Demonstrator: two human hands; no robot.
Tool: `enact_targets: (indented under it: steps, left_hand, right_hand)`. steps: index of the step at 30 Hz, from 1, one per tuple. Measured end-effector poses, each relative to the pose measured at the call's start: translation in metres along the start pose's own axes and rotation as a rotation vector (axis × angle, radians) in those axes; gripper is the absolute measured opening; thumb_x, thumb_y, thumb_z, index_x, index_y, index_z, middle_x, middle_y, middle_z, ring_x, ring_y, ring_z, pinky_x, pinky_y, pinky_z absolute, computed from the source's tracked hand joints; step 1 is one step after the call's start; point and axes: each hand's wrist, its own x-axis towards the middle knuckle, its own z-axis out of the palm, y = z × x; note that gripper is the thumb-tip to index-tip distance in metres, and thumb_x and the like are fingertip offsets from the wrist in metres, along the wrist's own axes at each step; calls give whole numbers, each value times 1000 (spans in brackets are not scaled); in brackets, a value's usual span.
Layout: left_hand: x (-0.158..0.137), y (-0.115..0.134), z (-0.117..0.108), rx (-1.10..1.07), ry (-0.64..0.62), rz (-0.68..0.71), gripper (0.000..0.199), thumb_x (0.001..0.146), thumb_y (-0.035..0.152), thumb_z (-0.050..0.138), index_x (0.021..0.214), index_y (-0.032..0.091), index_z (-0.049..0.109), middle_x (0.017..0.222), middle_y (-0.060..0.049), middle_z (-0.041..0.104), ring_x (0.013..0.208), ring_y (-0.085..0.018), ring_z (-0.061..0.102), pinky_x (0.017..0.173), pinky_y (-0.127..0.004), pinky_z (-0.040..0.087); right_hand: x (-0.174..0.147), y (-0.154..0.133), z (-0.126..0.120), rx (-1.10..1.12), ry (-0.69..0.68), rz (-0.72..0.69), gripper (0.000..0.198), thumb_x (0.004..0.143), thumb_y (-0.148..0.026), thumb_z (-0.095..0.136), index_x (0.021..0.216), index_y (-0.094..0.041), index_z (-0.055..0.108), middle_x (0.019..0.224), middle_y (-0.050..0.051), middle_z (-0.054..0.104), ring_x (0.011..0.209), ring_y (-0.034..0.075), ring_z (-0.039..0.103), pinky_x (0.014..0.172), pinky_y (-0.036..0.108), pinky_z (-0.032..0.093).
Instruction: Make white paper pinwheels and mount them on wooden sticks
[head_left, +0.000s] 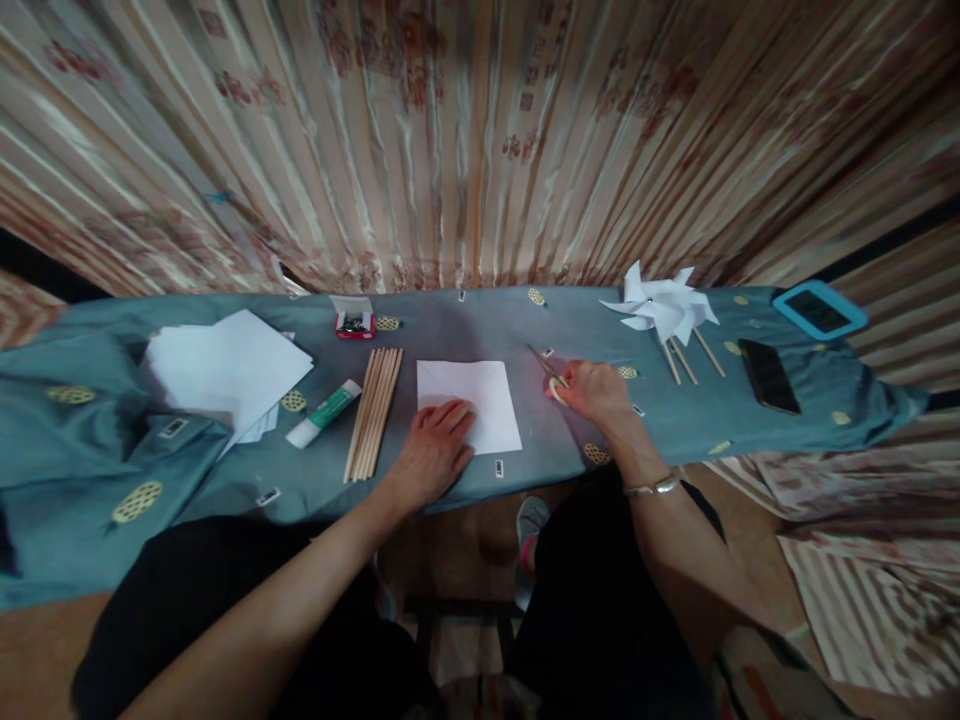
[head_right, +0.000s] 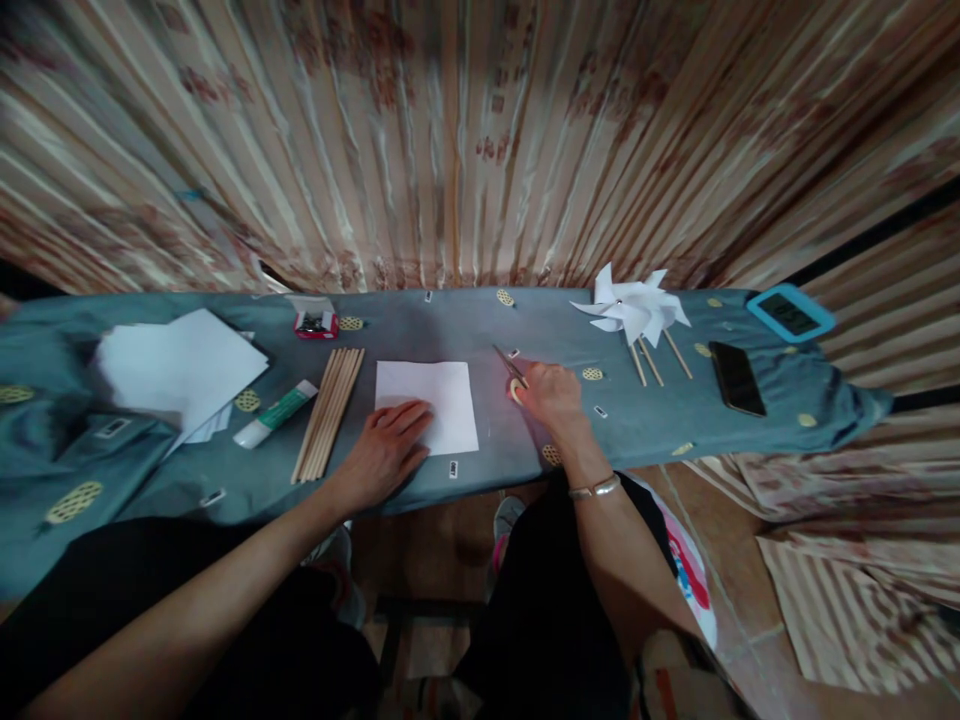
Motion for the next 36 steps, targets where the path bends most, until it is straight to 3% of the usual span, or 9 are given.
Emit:
enact_targets:
  steps: [6,10,13,17,21,26,32,34,36]
  left_hand:
    - [-1,-4,-6,-63,47,1,41,91,21,51,131,11,52,139,-18,53,130,-30,47,104,-50,39]
    - [-9,-31,-29,-72,283,-60,37,92,27,50,125,12,56,122,-15,62,114,-28,55,100,-45,43]
    - [-31,-65,-48,12,426,-271,34,89,32,53,116,13,62,110,-14,64,104,-30,56,94,-46,46]
    - [-72,-101,-60,98,369,-468,45,84,37,56,120,11,61,115,-16,62,109,-34,54,94,-47,46]
    - [-93,-109,-57,79,245,-534,43,83,40,53,115,13,62,111,-15,65,106,-31,58,95,-44,47]
    - [-90,-107,-55,-42,333,-616,39,82,40,51,107,15,67,102,-13,68,93,-27,62,86,-39,49]
    - [-68,-76,-62,-734,570,-679,55,70,55,67,106,13,68,90,-6,69,76,-18,61,71,-30,49]
    - [-56,-53,-63,-969,474,-637,55,68,55,71,105,14,69,83,-5,69,72,-18,61,68,-29,50]
    - [-44,-29,-61,-1131,345,-589,52,67,54,72,100,14,71,75,-3,68,68,-17,60,63,-28,50]
  right_hand:
    - [2,4,-3,57,-60,-27,36,83,-46,63,97,-15,72,95,15,75,93,32,71,77,36,51]
    - [-2,0,-3,30,11,-10,34,86,-44,59,97,-13,70,95,16,75,94,31,71,78,35,51]
    - [-3,-3,-2,1,83,41,39,88,-44,56,102,-10,66,96,21,73,93,33,71,77,37,51]
    - [1,-3,2,-25,96,51,36,89,-41,54,101,-10,67,95,21,73,91,33,71,75,37,51]
    - [5,-3,4,-44,50,17,38,88,-44,56,93,-10,70,96,20,73,91,34,70,75,38,51]
    - [3,6,-5,59,-43,-79,26,82,-39,65,81,-15,73,87,15,74,85,30,69,73,36,48]
    - [-14,-6,-15,633,217,-87,23,86,-34,60,96,-16,72,85,10,74,79,23,67,75,36,49]
    - [-26,-29,-16,963,136,-222,25,85,-37,59,95,-17,71,88,7,74,74,16,66,71,30,50]
    - [-38,-55,-15,1380,-137,-400,34,76,-39,70,102,-18,69,100,7,73,78,15,65,73,29,52]
